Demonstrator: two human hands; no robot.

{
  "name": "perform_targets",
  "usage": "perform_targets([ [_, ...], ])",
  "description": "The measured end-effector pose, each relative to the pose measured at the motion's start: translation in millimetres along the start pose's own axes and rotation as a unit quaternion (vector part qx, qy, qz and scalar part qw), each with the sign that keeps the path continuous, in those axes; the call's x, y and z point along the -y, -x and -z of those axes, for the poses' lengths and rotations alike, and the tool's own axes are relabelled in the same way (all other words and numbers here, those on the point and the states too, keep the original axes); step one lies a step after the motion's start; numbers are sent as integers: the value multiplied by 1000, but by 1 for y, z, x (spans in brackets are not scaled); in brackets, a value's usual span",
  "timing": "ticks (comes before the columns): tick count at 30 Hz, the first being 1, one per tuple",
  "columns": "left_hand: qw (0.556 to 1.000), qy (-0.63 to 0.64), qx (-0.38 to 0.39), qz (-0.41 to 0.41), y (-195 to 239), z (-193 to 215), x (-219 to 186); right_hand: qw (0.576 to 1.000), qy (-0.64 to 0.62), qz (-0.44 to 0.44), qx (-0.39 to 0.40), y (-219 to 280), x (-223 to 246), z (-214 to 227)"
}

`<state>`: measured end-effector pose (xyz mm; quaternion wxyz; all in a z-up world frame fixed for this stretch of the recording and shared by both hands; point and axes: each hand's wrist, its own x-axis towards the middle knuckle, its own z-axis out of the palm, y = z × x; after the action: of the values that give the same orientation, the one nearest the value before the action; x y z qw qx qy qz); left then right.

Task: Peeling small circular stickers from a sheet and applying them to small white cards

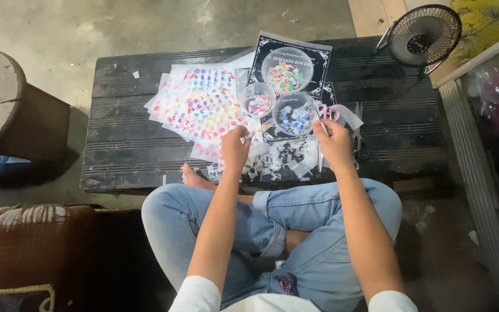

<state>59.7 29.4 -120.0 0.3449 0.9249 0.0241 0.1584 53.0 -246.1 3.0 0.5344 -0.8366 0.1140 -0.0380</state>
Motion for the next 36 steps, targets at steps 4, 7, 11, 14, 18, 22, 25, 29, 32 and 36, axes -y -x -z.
perform_targets([
  [4, 974, 172, -104, 105, -6, 27, -25, 1000, 11, 16, -1, 3, 4, -2],
  [7, 922, 310, -137, 188, -2, 39, -32, 1000, 2, 10, 8, 6, 4, -9],
  [11, 850, 430, -120, 280, 8, 29, -31, 997, -2, 9, 77, 25, 28, -17],
  [14, 836, 473, -86, 263, 7, 20, -39, 988, -62, 23, 139, 35, 40, -22],
  [18, 821, 533, 7, 207, 10, 38, -72, 968, -126, 24, 217, 39, 36, -36],
  [22, 819, 547, 51, 163, 16, 38, -80, 974, -102, 27, 199, 27, -11, -65],
  [25, 809, 564, 65, 152, 17, 43, -86, 975, -104, 10, 198, 27, -9, -66],
  [29, 801, 574, 87, 147, 20, 33, -83, 968, -169, 11, 185, 32, -6, -64],
  [32, 801, 576, 100, 131, 21, 37, -87, 980, -99, 56, 162, 35, 7, -60],
  [36, 794, 586, 116, 114, 22, 52, -104, 991, 3, 50, 122, 30, -12, -71],
])
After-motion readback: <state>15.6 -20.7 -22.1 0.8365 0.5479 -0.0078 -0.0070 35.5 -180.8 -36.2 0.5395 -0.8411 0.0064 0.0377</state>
